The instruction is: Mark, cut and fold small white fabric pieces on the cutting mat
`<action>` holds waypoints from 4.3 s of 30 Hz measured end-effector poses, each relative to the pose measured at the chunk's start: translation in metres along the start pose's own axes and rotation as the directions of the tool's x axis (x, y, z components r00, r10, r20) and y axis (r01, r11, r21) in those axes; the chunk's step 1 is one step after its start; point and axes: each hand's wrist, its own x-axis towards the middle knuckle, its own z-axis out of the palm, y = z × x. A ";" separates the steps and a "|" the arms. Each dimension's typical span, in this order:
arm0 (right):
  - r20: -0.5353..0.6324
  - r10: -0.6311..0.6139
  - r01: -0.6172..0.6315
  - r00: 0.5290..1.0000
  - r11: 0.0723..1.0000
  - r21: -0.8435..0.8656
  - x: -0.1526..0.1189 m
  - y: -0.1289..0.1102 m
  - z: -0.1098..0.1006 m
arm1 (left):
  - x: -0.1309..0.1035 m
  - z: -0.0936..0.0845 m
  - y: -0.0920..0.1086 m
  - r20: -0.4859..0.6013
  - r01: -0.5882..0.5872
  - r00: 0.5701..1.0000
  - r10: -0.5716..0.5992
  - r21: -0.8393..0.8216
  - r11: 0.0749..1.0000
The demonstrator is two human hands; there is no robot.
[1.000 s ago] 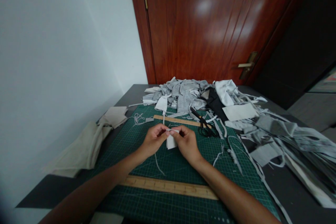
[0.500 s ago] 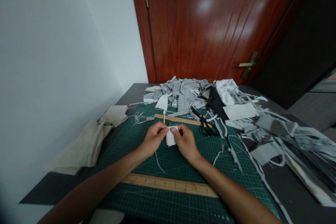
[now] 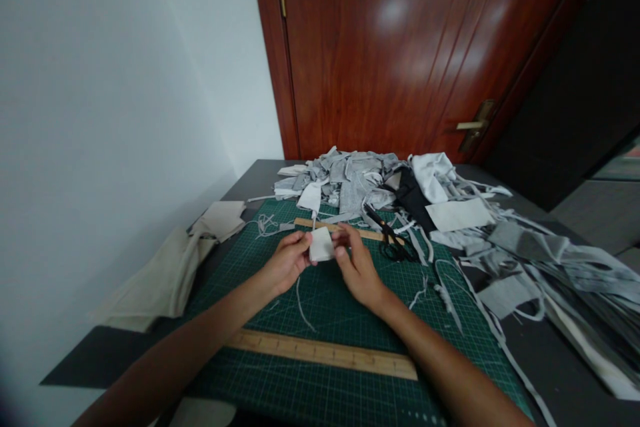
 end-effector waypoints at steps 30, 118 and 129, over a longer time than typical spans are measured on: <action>-0.114 0.198 -0.165 0.974 0.955 0.246 0.001 -0.006 0.018 | -0.003 0.001 0.002 0.217 -0.272 0.953 0.211 0.312 0.910; -0.118 0.183 -0.173 0.976 0.981 0.087 0.004 -0.008 0.013 | -0.012 -0.001 -0.001 0.067 -0.287 0.949 0.309 0.594 0.751; 0.019 0.322 -0.311 0.947 0.895 0.321 0.008 -0.008 0.014 | -0.009 -0.003 -0.007 0.027 -0.279 0.951 0.308 0.503 0.818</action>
